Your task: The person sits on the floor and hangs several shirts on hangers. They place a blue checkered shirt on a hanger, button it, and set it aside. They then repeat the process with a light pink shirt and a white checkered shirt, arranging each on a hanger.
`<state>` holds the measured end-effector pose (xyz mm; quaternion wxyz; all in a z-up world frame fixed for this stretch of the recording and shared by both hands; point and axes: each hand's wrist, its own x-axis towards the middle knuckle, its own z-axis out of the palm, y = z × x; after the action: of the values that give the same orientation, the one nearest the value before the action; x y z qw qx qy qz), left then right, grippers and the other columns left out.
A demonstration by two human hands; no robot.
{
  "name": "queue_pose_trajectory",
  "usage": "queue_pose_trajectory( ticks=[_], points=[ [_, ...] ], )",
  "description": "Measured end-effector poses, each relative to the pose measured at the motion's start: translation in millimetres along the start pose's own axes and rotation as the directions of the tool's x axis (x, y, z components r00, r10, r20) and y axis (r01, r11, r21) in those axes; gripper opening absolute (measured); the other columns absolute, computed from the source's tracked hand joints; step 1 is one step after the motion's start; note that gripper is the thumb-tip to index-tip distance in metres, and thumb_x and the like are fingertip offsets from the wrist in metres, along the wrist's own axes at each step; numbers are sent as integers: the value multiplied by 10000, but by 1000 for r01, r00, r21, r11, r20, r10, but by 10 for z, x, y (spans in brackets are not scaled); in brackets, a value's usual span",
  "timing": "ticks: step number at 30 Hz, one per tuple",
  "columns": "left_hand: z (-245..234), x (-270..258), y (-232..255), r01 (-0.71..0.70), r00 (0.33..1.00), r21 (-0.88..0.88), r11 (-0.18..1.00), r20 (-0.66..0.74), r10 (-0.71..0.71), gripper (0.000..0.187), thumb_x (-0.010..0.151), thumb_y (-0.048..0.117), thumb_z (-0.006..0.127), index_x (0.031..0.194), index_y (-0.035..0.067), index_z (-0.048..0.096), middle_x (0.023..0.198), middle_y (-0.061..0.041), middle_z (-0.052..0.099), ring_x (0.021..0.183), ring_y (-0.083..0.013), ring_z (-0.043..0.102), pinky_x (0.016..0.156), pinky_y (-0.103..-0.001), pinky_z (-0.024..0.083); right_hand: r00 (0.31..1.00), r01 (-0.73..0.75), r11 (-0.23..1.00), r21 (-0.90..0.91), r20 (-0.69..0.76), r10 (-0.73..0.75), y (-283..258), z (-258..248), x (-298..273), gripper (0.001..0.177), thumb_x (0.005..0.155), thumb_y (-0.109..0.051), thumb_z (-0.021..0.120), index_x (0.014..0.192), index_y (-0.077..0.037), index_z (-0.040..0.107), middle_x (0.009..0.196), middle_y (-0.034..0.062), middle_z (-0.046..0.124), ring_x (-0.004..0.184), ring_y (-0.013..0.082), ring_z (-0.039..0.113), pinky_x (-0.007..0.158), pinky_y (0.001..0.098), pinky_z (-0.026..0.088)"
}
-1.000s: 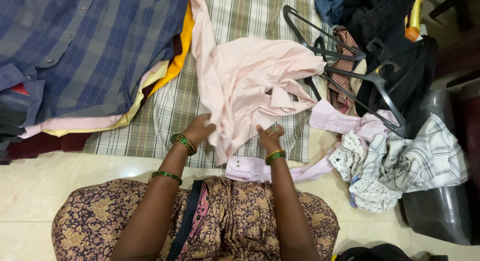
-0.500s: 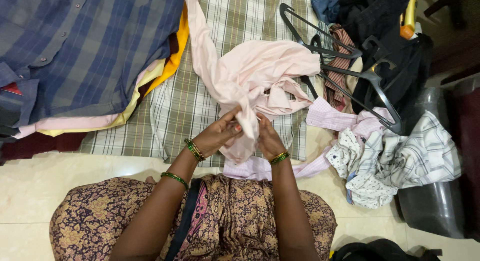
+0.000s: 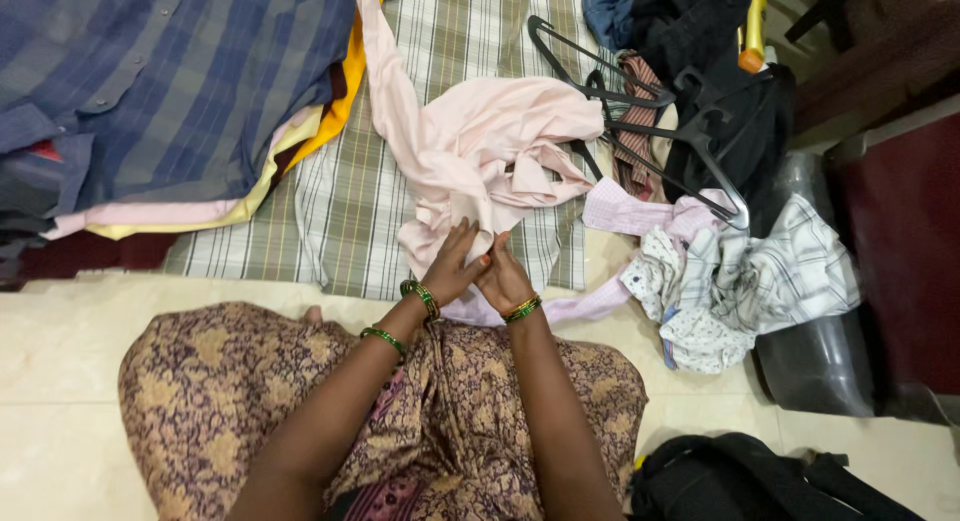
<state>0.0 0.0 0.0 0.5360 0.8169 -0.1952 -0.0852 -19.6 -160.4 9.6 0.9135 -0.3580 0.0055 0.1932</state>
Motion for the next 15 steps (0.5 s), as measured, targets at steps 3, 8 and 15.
queue_pose_trajectory(
  ticks=[3, 8, 15],
  points=[
    [127, -178, 10, 10, 983, -125, 992, -181, -33, 645, 1001, 202, 547, 1593, 108, 309, 1679, -158, 221, 1559, -336, 197, 1247, -405, 235, 993, -46, 993, -107, -110, 34, 173, 21, -121, 562, 1045, -543, 408, 1379, -101, 502, 1034, 7, 592, 999, 142, 581, 1053, 396, 503],
    [274, -429, 145, 24, 993, 249, 968, -115, 5, 567, 954, 34, 526, 1503, 154, 455, 1695, -116, 260, 1549, -353, 231, 1235, -496, 158, 979, -20, 980, -196, -201, -20, 320, 69, -304, 358, 1065, -377, 519, 1276, -90, 551, 1171, 48, 641, 1118, 178, 611, 1032, 392, 494],
    [355, -670, 271, -91, 976, 74, 993, -190, 104, 537, 891, -9, 514, 1414, 102, 562, 1540, -179, 444, 1436, -377, 397, 1165, -404, 353, 927, 158, 969, -189, -310, -212, 354, 154, -320, 404, 1069, -228, 531, 1411, -12, 515, 1340, 149, 606, 1220, 264, 589, 1058, 403, 488]
  ],
)
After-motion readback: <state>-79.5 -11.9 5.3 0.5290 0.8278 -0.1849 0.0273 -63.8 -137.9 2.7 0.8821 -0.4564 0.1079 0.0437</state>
